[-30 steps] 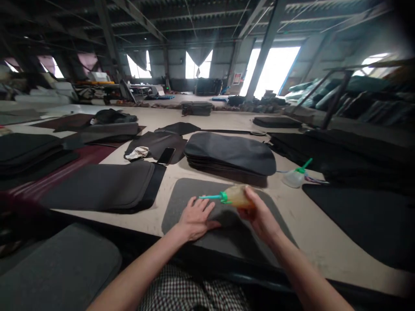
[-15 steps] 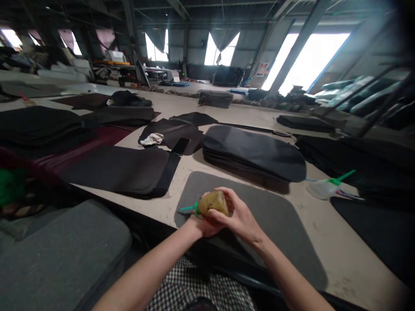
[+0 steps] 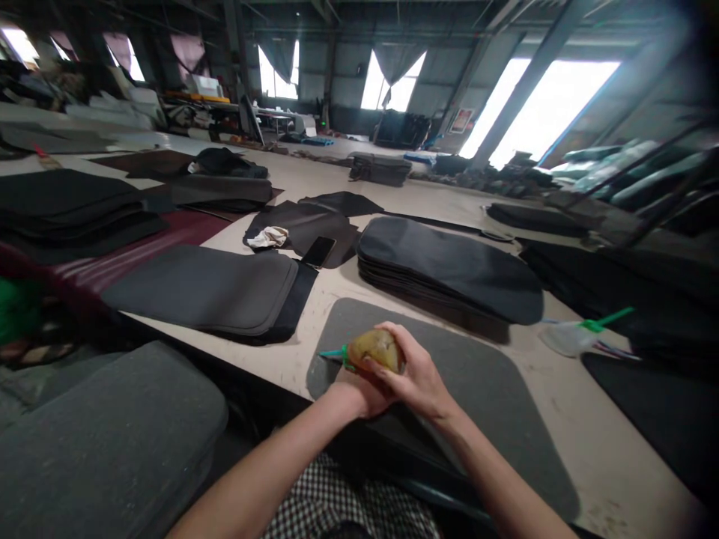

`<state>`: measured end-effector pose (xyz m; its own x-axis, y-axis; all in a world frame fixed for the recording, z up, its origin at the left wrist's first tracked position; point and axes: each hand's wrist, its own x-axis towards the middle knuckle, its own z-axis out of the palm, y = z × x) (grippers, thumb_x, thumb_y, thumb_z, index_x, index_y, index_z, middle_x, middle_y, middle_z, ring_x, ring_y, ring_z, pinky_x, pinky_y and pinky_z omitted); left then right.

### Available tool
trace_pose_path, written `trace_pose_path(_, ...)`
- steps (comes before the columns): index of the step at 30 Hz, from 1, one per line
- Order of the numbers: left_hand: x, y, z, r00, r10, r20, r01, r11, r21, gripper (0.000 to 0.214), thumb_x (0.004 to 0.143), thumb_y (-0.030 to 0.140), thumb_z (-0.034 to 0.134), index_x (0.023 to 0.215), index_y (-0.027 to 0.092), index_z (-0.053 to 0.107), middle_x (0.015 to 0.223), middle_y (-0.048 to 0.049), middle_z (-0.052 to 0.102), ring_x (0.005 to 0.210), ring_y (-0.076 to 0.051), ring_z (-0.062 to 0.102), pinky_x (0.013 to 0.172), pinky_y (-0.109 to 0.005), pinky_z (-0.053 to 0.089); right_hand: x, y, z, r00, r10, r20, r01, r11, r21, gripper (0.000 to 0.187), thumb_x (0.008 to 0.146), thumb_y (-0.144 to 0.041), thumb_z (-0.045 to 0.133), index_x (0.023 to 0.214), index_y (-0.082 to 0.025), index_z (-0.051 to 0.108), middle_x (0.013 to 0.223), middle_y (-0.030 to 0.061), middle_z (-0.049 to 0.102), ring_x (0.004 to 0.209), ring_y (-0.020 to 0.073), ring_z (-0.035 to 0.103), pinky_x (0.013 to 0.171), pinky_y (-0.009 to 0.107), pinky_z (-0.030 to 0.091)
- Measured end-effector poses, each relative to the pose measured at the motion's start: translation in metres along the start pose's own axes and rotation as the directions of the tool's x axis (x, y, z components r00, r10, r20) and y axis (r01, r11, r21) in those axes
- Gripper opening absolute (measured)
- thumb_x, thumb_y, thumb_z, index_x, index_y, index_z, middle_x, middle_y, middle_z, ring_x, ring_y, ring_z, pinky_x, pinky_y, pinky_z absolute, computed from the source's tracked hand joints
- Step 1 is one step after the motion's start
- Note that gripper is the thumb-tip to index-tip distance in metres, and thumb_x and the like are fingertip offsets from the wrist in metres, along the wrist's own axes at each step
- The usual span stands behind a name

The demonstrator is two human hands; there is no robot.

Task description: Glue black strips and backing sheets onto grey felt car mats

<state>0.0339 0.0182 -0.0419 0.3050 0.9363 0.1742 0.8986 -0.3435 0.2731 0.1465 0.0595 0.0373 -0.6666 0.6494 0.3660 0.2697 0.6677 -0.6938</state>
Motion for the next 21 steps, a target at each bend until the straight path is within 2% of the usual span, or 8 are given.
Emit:
trace_pose_path(3,0.0,0.001,-0.006,1.0,-0.015,-0.006,0.015,0.999,-0.028,0.068,0.103,0.046,0.036,0.161,0.011,0.025,0.168,-0.0129,0.025,0.154,-0.035,0.022,0.127,-0.046,0.021,0.007,0.011,0.004,0.998,0.014,-0.068,-0.015,1.0,-0.017,0.05,0.087,-0.053,0.069,0.124,-0.023,0.055,0.118,0.0086,0.065,0.107,0.027,0.063,0.096,0.04,0.051)
trace_pose_path(7,-0.003,0.001,-0.016,0.999,0.001,-0.044,-0.002,1.0,-0.013,0.07,0.103,0.053,0.035,0.159,0.011,0.029,0.164,-0.0146,0.033,0.152,-0.033,0.027,0.126,-0.048,0.022,0.017,0.028,0.01,0.987,0.041,-0.156,-0.052,0.996,-0.067,0.052,0.088,-0.053,0.068,0.128,-0.022,0.053,0.121,0.0091,0.064,0.108,0.0271,0.063,0.097,0.041,0.05)
trace_pose_path(11,-0.005,0.0,-0.017,0.997,0.014,-0.073,-0.012,0.999,0.033,0.07,0.102,0.061,0.028,0.155,0.016,0.04,0.16,-0.0111,0.041,0.153,-0.03,0.025,0.125,-0.051,0.02,0.029,0.038,0.015,0.969,0.04,-0.243,-0.068,0.991,-0.111,0.052,0.089,-0.054,0.067,0.127,-0.021,0.053,0.119,0.0105,0.063,0.107,0.0275,0.062,0.094,0.041,0.05)
trace_pose_path(14,-0.004,0.0,-0.015,0.996,0.006,-0.086,-0.002,0.999,0.043,0.072,0.101,0.066,0.026,0.149,0.016,0.047,0.156,-0.012,0.047,0.149,-0.027,0.032,0.124,-0.049,0.023,0.041,0.044,0.016,0.954,0.028,-0.299,-0.075,0.986,-0.149,0.053,0.09,-0.056,0.065,0.127,-0.02,0.052,0.115,0.0105,0.062,0.103,0.0272,0.061,0.091,0.04,0.05)
trace_pose_path(18,-0.003,0.0,-0.015,0.997,0.01,-0.08,-0.008,1.0,0.024,0.073,0.1,0.068,0.024,0.147,0.018,0.049,0.155,-0.0118,0.047,0.146,-0.026,0.036,0.122,-0.049,0.026,0.053,0.052,0.016,0.933,0.037,-0.357,-0.108,0.978,-0.181,0.052,0.09,-0.057,0.063,0.124,-0.02,0.053,0.111,0.0101,0.061,0.099,0.0273,0.06,0.089,0.04,0.049)
trace_pose_path(21,-0.003,0.001,-0.018,0.995,-0.008,-0.094,0.01,1.0,0.027,0.073,0.099,0.07,0.023,0.148,0.022,0.048,0.158,-0.0107,0.044,0.148,-0.027,0.033,0.122,-0.054,0.024,0.055,0.059,0.013,0.915,0.054,-0.399,-0.143,0.97,-0.197,0.052,0.089,-0.059,0.061,0.123,-0.019,0.053,0.111,0.0108,0.06,0.098,0.0279,0.06,0.086,0.041,0.049)
